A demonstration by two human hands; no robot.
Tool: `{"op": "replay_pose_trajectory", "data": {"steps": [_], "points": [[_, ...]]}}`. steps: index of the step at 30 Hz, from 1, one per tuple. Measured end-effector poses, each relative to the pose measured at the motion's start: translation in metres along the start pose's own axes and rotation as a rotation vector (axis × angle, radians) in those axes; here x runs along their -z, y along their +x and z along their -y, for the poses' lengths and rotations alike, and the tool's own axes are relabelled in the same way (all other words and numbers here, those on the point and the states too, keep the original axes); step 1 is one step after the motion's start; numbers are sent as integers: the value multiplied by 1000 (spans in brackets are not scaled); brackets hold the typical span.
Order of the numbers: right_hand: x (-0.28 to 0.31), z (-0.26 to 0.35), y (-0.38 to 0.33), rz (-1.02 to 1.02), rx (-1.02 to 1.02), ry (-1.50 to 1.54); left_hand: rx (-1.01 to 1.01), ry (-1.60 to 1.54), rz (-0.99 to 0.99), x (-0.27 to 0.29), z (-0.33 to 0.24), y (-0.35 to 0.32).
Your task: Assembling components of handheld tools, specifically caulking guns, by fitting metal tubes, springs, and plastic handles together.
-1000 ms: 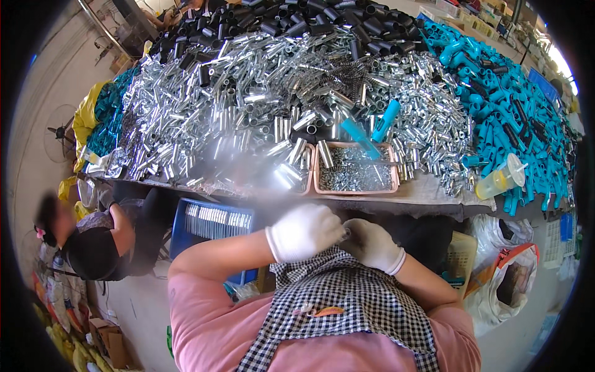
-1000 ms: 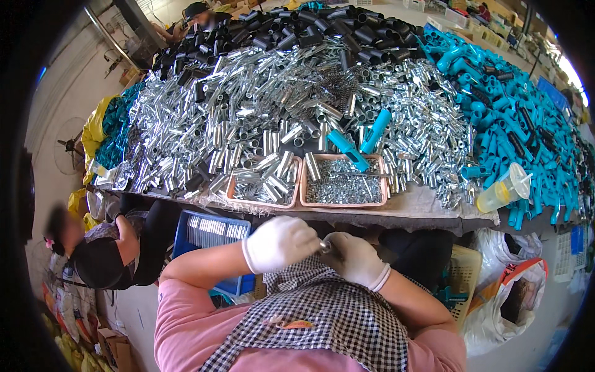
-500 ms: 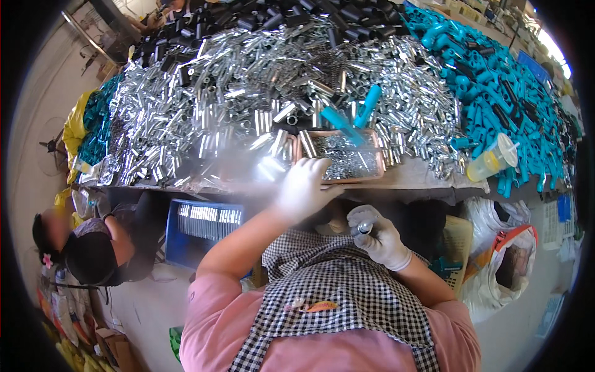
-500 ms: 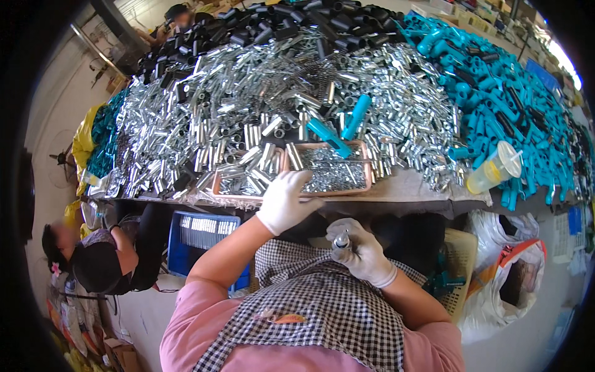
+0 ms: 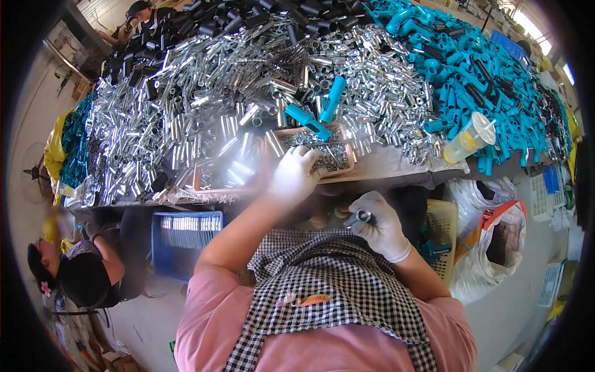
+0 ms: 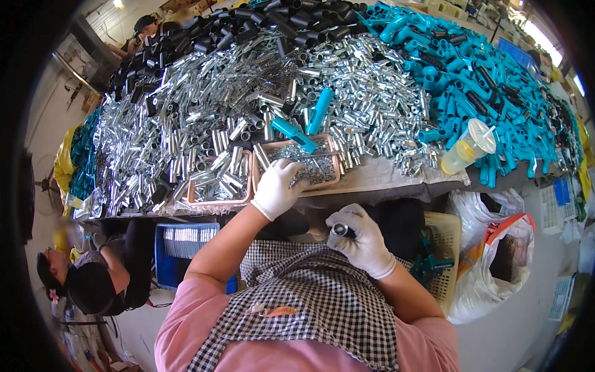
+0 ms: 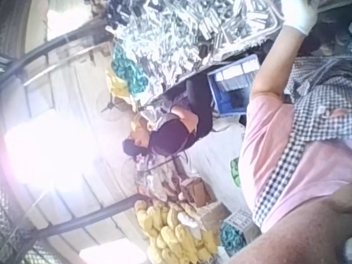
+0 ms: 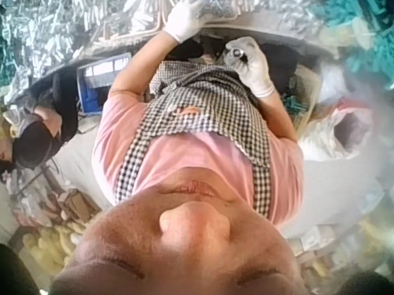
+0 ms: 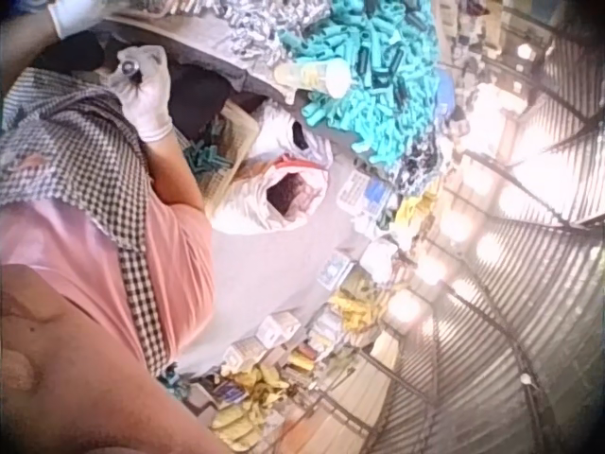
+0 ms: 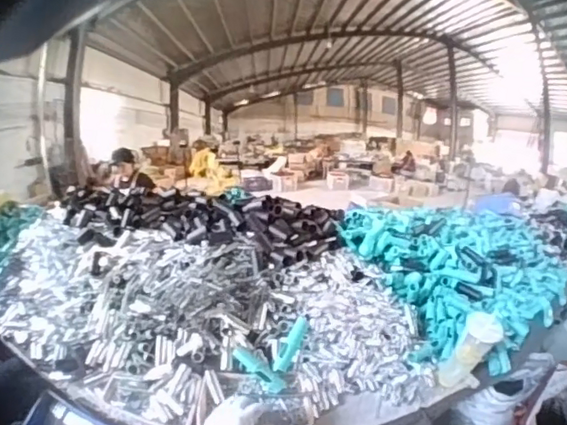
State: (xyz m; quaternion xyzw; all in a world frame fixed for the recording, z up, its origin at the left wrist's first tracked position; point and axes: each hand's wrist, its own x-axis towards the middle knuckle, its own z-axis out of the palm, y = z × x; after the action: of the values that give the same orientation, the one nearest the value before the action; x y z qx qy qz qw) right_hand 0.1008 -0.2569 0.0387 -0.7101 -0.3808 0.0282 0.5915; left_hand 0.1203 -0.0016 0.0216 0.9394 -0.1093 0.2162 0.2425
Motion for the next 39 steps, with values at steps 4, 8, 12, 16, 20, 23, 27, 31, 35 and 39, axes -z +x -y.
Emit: {"op": "replay_pose_trajectory", "data": {"steps": [4,8,12,16,20,23,27,31,35,39], "points": [[13,8,-1,-136,-274,125,74,-51,47,42,-2,-23],[22,6,5,-134,-503,569,121,-155,210,71,-11,-44],[13,-5,9,29,-297,219,-10,-362,433,76,-28,-51],[4,10,18,169,42,-34,63,-468,562,70,-37,-60],[-12,9,16,217,216,-161,144,-381,700,58,-60,-61],[-22,18,24,229,194,-223,130,-370,632,48,-67,-67],[-27,4,26,390,110,-373,26,-269,447,38,-56,-80],[-34,-1,28,649,-71,-243,-51,-217,318,35,-43,-101],[-47,-6,33,720,-282,-19,-87,-173,208,29,-32,-121],[-71,-11,26,613,-269,-59,-35,-213,3,52,-16,-131]]}}
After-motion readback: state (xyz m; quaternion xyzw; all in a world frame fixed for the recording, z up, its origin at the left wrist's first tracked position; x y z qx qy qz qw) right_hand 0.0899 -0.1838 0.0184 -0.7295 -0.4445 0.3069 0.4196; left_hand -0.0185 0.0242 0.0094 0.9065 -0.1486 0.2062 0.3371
